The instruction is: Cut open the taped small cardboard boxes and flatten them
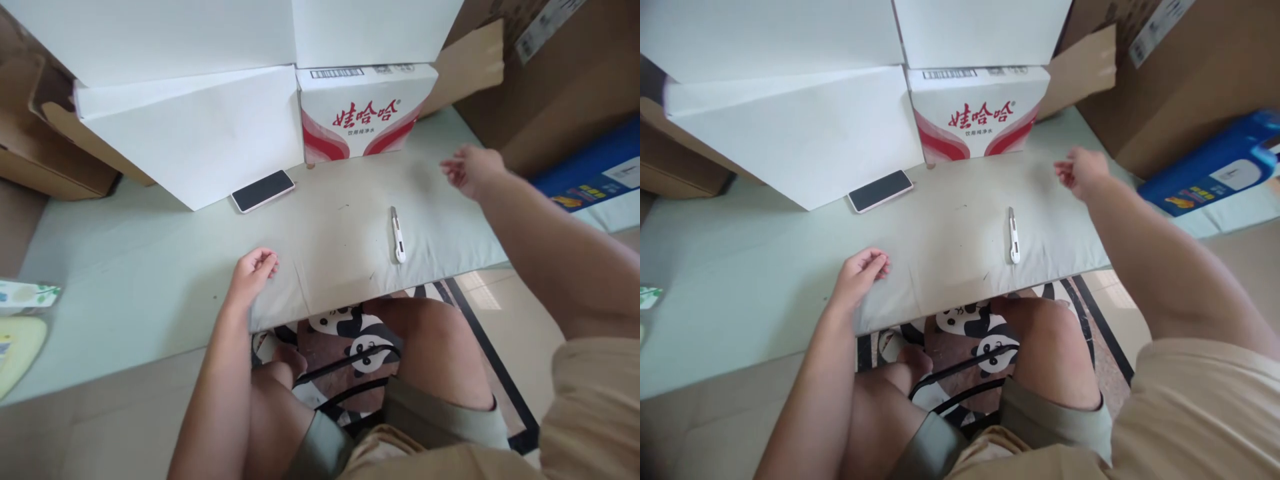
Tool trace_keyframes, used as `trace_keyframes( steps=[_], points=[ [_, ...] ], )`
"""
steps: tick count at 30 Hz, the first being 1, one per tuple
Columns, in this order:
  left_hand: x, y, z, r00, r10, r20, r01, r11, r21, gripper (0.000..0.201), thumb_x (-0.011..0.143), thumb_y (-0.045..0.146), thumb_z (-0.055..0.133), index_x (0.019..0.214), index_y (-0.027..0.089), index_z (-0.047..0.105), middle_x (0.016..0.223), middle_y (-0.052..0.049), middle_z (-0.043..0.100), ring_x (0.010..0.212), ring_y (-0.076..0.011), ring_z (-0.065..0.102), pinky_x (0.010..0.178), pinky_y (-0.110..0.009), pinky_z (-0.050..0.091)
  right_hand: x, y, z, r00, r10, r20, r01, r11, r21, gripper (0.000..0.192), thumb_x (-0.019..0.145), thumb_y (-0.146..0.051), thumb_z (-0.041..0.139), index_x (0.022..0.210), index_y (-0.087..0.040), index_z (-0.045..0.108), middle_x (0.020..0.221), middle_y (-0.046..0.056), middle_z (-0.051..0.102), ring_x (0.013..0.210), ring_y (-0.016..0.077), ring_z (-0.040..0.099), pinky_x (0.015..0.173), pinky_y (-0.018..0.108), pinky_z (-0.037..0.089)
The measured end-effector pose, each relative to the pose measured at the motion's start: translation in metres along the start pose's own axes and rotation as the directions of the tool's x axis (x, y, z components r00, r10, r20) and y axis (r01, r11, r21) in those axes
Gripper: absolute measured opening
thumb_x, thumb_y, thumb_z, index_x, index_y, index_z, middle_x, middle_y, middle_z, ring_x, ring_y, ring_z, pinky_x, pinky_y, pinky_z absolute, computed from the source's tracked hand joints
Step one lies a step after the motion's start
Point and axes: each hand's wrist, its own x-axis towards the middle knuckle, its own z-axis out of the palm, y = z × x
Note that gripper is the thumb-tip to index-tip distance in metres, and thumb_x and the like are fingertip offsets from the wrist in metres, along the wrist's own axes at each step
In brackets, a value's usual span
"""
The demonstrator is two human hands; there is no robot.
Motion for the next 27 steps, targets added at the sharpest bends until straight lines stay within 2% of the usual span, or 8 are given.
trace_keyframes(
  steps=[4, 7, 10, 13, 18, 23, 25, 27],
  points=[
    [-0.004, 0.004, -0.002, 0.997, 0.072, 0.031, -0.071, 0.997, -0.01, 0.019, 0.076, 0.038, 0.068, 0.077, 0.02, 0.064, 0.072, -0.003, 0.066, 0.064, -0.0153, 0.061, 0.064, -0.029, 0.051, -0.063, 0.032, 0.011, 0.964, 0.241, 0.112, -0.243, 0.97, 0.001, 0.003, 0.09, -0.018, 0.056, 0.087, -0.018, 0.057, 0.077, 0.005, 0.07, 0.049, 0.0097, 0.058, 0.043, 0.02, 0.041],
    [-0.01, 0.004, -0.004, 0.992, 0.119, 0.036, -0.118, 0.993, -0.03, 0.012, 0.078, 0.032, 0.064, 0.081, 0.019, 0.064, 0.074, -0.002, 0.065, 0.066, -0.0154, 0.061, 0.068, -0.03, 0.05, -0.103, 0.044, 0.012, 0.934, 0.314, 0.174, -0.315, 0.949, -0.02, 0.002, 0.087, -0.021, 0.062, 0.088, -0.019, 0.063, 0.078, 0.004, 0.071, 0.05, 0.0098, 0.058, 0.041, 0.02, 0.042],
    [-0.019, 0.004, -0.008, 0.984, 0.173, 0.039, -0.172, 0.985, -0.021, 0.003, 0.075, 0.021, 0.061, 0.078, 0.02, 0.061, 0.074, -0.001, 0.064, 0.067, -0.015, 0.061, 0.067, -0.029, 0.048, -0.127, 0.037, 0.014, 0.938, 0.277, 0.208, -0.27, 0.961, -0.061, 0.005, 0.083, -0.021, 0.069, 0.083, -0.019, 0.065, 0.076, 0.004, 0.07, 0.051, 0.0092, 0.058, 0.042, 0.019, 0.043],
    [-0.031, 0.006, -0.016, 0.97, 0.24, 0.034, -0.24, 0.971, 0.015, 0.005, 0.073, 0.014, 0.058, 0.073, 0.019, 0.06, 0.074, -0.001, 0.064, 0.068, -0.014, 0.059, 0.066, -0.027, 0.045, -0.144, 0.012, 0.029, 0.943, 0.193, 0.27, -0.163, 0.978, -0.13, 0.008, 0.079, -0.021, 0.074, 0.079, -0.019, 0.065, 0.076, 0.003, 0.07, 0.05, 0.0088, 0.057, 0.043, 0.02, 0.044],
    [-0.043, 0.014, -0.037, 0.966, 0.258, -0.024, -0.257, 0.966, 0.022, 0.005, 0.074, 0.015, 0.059, 0.073, 0.02, 0.058, 0.07, 0.002, 0.06, 0.067, -0.0136, 0.056, 0.065, -0.027, 0.043, -0.173, -0.043, 0.097, 0.888, 0.037, 0.458, 0.071, 0.974, -0.217, 0.006, 0.078, -0.021, 0.072, 0.08, -0.018, 0.067, 0.075, 0.001, 0.068, 0.051, 0.0088, 0.058, 0.045, 0.021, 0.042],
    [-0.052, 0.016, -0.062, 0.963, 0.256, -0.079, -0.253, 0.966, 0.05, 0.01, 0.075, 0.011, 0.058, 0.073, 0.021, 0.055, 0.072, 0.001, 0.063, 0.068, -0.0141, 0.058, 0.067, -0.028, 0.044, -0.216, -0.094, 0.207, 0.731, -0.131, 0.669, 0.333, 0.925, -0.184, 0.006, 0.081, -0.017, 0.064, 0.084, -0.02, 0.068, 0.075, 0.0, 0.068, 0.054, 0.01, 0.057, 0.052, 0.024, 0.043],
    [-0.054, 0.016, -0.07, 0.963, 0.253, -0.095, -0.252, 0.967, 0.031, 0.011, 0.075, 0.011, 0.059, 0.075, 0.021, 0.055, 0.077, 0.0, 0.065, 0.071, -0.0145, 0.06, 0.07, -0.029, 0.046, -0.239, -0.117, 0.252, 0.606, -0.282, 0.744, 0.547, 0.827, -0.131, 0.008, 0.083, -0.018, 0.062, 0.087, -0.021, 0.069, 0.073, 0.0, 0.067, 0.06, 0.0131, 0.059, 0.059, 0.028, 0.047],
    [-0.055, 0.015, -0.077, 0.969, 0.232, -0.087, -0.234, 0.972, -0.011, 0.01, 0.077, 0.012, 0.059, 0.076, 0.022, 0.055, 0.081, 0.0, 0.067, 0.072, -0.0146, 0.061, 0.071, -0.03, 0.047, -0.263, -0.143, 0.297, 0.41, -0.446, 0.796, 0.776, 0.629, -0.047, 0.012, 0.086, -0.018, 0.06, 0.091, -0.021, 0.069, 0.075, 0.001, 0.067, 0.068, 0.0162, 0.062, 0.07, 0.033, 0.051]
  ],
)
